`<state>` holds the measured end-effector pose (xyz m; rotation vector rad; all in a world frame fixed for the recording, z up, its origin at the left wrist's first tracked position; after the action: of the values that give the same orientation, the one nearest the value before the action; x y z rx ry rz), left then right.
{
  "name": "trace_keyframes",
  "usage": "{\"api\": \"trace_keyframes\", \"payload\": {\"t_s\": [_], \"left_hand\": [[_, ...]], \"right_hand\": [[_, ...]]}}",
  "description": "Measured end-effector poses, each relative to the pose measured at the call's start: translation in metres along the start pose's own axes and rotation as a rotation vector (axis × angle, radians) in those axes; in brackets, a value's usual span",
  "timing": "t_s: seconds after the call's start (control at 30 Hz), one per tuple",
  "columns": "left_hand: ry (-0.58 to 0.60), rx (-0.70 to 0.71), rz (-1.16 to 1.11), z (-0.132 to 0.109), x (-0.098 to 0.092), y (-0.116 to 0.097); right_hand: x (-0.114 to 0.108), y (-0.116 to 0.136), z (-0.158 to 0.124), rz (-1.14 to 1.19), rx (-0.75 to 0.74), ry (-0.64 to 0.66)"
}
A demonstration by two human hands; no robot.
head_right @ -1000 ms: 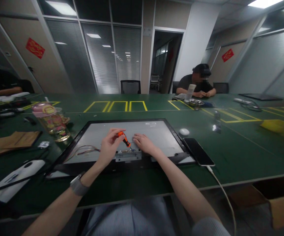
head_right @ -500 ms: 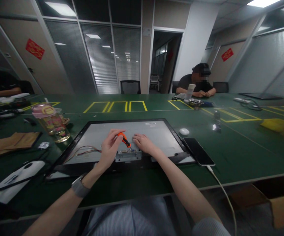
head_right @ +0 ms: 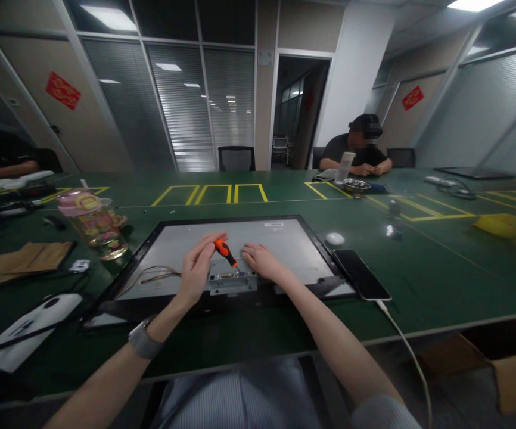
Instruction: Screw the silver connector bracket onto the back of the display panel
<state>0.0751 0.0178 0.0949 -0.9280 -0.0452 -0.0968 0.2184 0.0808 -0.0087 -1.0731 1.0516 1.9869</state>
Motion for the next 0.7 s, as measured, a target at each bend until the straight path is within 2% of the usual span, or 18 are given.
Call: {"api": "trace_keyframes", "payload": {"t_s": [0.13, 0.33, 0.57, 0.7], "left_hand": [[0.046, -0.068, -0.033, -0.0012, 0.0046, 0.0058], [-0.045, 0.020, 0.072, 0.0003, -0.0039, 0.0014], [0.020, -0.005, 0.015, -0.0059, 0.0048, 0.0001], [-0.046, 0.036, 0.060, -0.0040, -0.0021, -0.0021]], "right_hand": [[0.0006, -0.0001, -0.0002, 0.009, 0.000, 0.001], [-0.0021, 0.0020, -0.0004, 0.008, 0.013, 0.010], [-0.0025, 0.0048, 0.0006, 0.015, -0.012, 0.005], [-0.0020, 0.0041, 0.0001, 0.002, 0.015, 0.022]]}}
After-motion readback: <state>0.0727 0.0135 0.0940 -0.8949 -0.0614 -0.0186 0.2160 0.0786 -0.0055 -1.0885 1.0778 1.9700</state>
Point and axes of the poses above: each hand's wrist, its own z-axis towards the middle knuckle, its own x-axis out of the palm, y = z × x, the point moved 10 cm from there along z, towards the middle knuckle, and after that the axes turned 6 degrees about -y, right-handed, at the moved point
